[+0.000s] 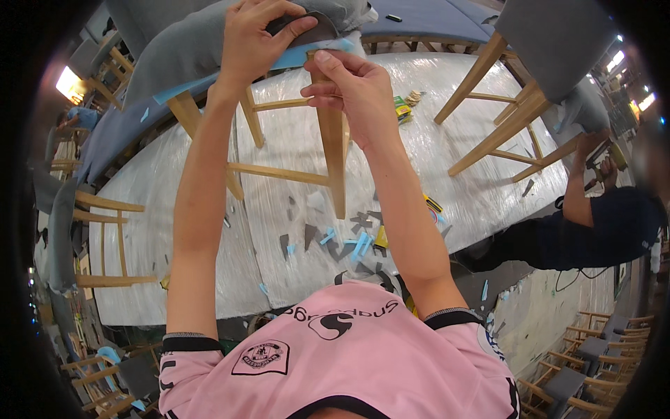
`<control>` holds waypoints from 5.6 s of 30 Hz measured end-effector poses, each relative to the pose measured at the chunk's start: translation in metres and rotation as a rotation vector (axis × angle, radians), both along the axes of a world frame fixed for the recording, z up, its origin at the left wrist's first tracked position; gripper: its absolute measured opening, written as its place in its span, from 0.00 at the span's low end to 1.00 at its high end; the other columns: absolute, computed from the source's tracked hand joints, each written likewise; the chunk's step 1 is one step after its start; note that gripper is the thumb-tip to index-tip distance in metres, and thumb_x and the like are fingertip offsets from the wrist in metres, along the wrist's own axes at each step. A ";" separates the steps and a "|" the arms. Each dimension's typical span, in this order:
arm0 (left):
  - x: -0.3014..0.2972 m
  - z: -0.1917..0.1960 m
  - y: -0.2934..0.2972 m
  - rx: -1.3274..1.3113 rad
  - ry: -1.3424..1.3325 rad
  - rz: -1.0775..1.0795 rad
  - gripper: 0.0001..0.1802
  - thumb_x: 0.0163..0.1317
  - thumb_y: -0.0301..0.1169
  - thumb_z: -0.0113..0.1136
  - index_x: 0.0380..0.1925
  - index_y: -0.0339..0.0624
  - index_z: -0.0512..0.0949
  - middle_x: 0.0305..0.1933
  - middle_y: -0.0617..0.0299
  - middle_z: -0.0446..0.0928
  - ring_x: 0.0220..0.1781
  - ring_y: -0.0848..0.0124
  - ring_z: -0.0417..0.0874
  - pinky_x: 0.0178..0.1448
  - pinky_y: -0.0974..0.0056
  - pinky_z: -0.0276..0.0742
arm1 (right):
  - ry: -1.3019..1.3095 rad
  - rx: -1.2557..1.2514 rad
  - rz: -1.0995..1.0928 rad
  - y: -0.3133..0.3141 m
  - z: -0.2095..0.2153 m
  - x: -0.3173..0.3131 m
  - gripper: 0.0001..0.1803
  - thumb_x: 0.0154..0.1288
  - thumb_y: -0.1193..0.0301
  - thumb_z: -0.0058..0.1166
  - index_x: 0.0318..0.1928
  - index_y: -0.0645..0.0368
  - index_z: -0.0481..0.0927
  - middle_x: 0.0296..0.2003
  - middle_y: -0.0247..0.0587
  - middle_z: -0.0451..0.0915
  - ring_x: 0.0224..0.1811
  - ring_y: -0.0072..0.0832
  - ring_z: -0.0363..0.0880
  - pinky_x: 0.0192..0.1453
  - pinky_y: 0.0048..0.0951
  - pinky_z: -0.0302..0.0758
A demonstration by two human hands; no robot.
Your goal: The person staples gray fabric onto the underside of a wooden chair seat. They use scissors to trim excess fabric and a staple gun to secure the material, repeatedly pulling and adjusting the fabric to ensure a tight fit.
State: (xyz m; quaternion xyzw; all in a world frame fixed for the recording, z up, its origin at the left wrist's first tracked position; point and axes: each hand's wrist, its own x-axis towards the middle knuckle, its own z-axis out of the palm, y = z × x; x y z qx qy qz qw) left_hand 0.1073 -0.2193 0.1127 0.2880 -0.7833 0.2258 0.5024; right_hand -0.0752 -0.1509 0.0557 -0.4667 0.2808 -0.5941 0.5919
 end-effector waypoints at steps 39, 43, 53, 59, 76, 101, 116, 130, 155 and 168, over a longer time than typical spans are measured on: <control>0.005 0.005 -0.011 0.064 0.023 -0.005 0.13 0.58 0.47 0.72 0.29 0.50 0.86 0.51 0.60 0.87 0.56 0.58 0.83 0.63 0.48 0.67 | -0.038 -0.045 -0.273 -0.012 -0.010 0.051 0.23 0.71 0.61 0.66 0.53 0.72 0.82 0.43 0.49 0.87 0.24 0.23 0.83 0.30 0.24 0.84; 0.008 0.004 -0.010 0.071 0.027 -0.029 0.13 0.57 0.46 0.73 0.29 0.50 0.86 0.51 0.60 0.87 0.55 0.58 0.83 0.62 0.49 0.68 | -0.216 -0.009 -0.281 -0.018 -0.011 0.061 0.19 0.71 0.63 0.66 0.48 0.69 0.82 0.43 0.47 0.87 0.23 0.21 0.81 0.32 0.28 0.86; 0.009 0.003 -0.015 0.005 0.060 -0.037 0.14 0.57 0.46 0.72 0.28 0.49 0.85 0.48 0.60 0.87 0.53 0.58 0.83 0.61 0.50 0.69 | -0.214 -0.031 -0.320 -0.002 -0.005 0.063 0.17 0.71 0.67 0.65 0.47 0.72 0.80 0.39 0.46 0.86 0.20 0.23 0.80 0.26 0.30 0.85; 0.004 0.001 -0.015 0.057 0.069 -0.069 0.15 0.57 0.47 0.72 0.28 0.48 0.85 0.46 0.60 0.87 0.53 0.57 0.84 0.61 0.51 0.69 | -0.196 -0.092 -0.334 -0.023 -0.003 0.057 0.17 0.69 0.67 0.67 0.44 0.73 0.81 0.37 0.49 0.87 0.21 0.24 0.82 0.26 0.28 0.84; 0.006 0.004 -0.024 0.021 0.056 -0.059 0.14 0.58 0.46 0.72 0.30 0.47 0.85 0.46 0.61 0.87 0.54 0.57 0.83 0.61 0.51 0.69 | 0.070 -0.225 -0.512 -0.045 -0.012 0.053 0.15 0.68 0.69 0.65 0.36 0.74 0.80 0.27 0.48 0.86 0.23 0.27 0.85 0.30 0.25 0.83; -0.004 0.000 0.000 -0.055 -0.269 -0.087 0.12 0.53 0.40 0.75 0.33 0.47 0.86 0.63 0.58 0.81 0.67 0.53 0.75 0.72 0.45 0.66 | 0.172 -0.108 -0.294 -0.035 -0.014 -0.020 0.26 0.74 0.51 0.59 0.45 0.68 0.83 0.32 0.44 0.85 0.20 0.25 0.82 0.27 0.26 0.83; -0.014 -0.003 -0.002 0.003 -0.060 -0.123 0.08 0.56 0.32 0.71 0.28 0.44 0.81 0.49 0.60 0.88 0.51 0.56 0.83 0.56 0.52 0.73 | 0.283 -0.089 -0.334 -0.027 0.004 0.001 0.23 0.64 0.56 0.73 0.37 0.67 0.85 0.29 0.42 0.86 0.18 0.20 0.80 0.24 0.21 0.79; -0.020 0.002 -0.009 -0.017 -0.048 -0.142 0.08 0.55 0.30 0.73 0.28 0.42 0.81 0.50 0.54 0.88 0.50 0.53 0.84 0.58 0.51 0.72 | 0.668 -0.496 -0.500 -0.054 0.004 -0.023 0.20 0.69 0.56 0.65 0.31 0.63 0.85 0.23 0.34 0.83 0.21 0.22 0.82 0.29 0.26 0.81; -0.028 0.008 -0.019 0.209 -0.017 -0.130 0.08 0.61 0.31 0.72 0.31 0.41 0.82 0.55 0.59 0.87 0.53 0.63 0.84 0.59 0.59 0.74 | 0.034 -0.116 -0.178 -0.065 0.003 -0.006 0.19 0.66 0.60 0.71 0.31 0.67 0.86 0.22 0.37 0.84 0.21 0.19 0.81 0.25 0.20 0.76; -0.022 0.008 -0.031 0.048 -0.002 -0.137 0.09 0.59 0.30 0.71 0.28 0.39 0.80 0.48 0.54 0.87 0.43 0.57 0.83 0.47 0.57 0.76 | 0.173 -0.160 -0.219 -0.054 -0.049 0.002 0.15 0.69 0.62 0.68 0.38 0.65 0.86 0.25 0.35 0.83 0.21 0.15 0.77 0.24 0.19 0.74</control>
